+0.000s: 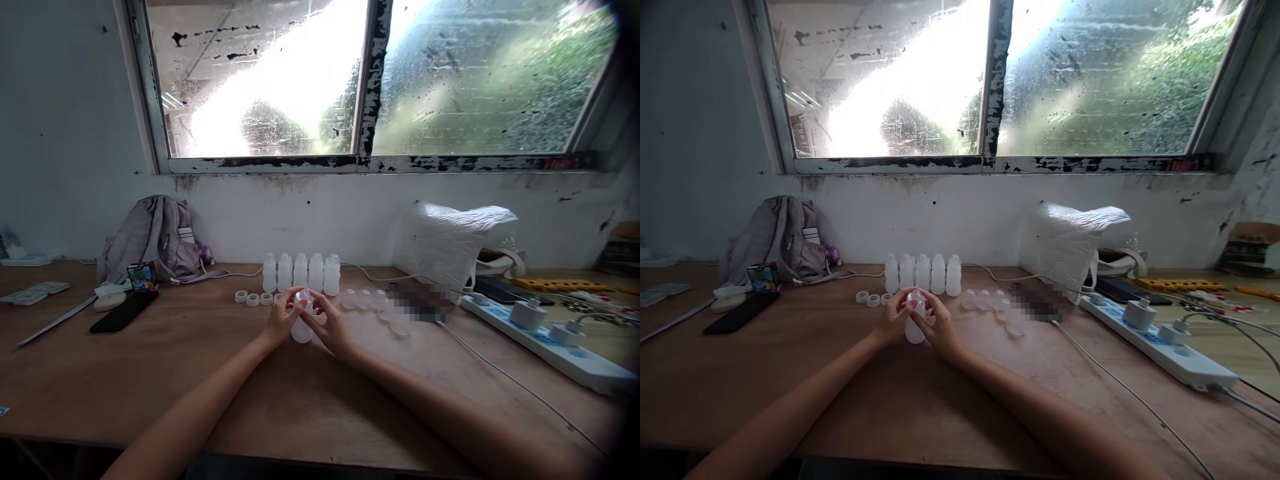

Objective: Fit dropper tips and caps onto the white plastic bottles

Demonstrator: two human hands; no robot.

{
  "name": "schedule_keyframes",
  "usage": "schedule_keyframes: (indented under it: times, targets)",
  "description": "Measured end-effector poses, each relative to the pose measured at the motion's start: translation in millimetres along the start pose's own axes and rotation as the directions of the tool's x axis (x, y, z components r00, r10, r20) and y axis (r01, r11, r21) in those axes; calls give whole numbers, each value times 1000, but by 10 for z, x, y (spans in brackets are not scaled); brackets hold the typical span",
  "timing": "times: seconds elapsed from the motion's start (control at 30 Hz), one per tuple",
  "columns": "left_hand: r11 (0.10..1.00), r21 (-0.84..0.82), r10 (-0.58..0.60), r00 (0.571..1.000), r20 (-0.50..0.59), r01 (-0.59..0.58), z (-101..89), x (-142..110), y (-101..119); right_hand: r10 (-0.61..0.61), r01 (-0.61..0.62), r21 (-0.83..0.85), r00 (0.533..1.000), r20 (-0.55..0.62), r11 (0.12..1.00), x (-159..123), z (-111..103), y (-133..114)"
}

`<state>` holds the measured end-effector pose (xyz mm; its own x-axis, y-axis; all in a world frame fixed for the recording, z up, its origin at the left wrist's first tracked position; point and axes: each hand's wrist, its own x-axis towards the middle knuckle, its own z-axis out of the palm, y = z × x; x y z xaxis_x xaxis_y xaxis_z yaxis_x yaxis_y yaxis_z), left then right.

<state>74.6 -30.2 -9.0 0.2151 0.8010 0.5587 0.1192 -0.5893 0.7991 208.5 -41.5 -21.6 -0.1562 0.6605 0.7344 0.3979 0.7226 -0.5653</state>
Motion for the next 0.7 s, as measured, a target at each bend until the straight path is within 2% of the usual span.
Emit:
schedule_keyframes:
  times: [0.13,0.23,0.33,0.43,0.57,0.7]
  targets:
    - [987,-154,-39,999,-11,37,13,-16,-28,-8,8,0,998,57,1000,34,-81,-33]
    - [968,-245,-35,998,56,48,-10,6,-29,1,-5,45,997,81,999,49,-118,-67]
    - [968,-247,-24,994,107,49,-41,22,-40,45,-49,64,997,63,997,65,-124,-94]
    - [983,-174,-29,991,134,52,-38,-15,-92,70,-71,26,997,39,997,97,-129,-106]
    - [996,53,-82,979,187,73,24,-98,-185,99,-100,-46,995,-4,994,157,-182,-104]
    - [985,157,-98,985,141,75,67,-122,-206,192,-192,35,981,-17,981,206,-275,-28]
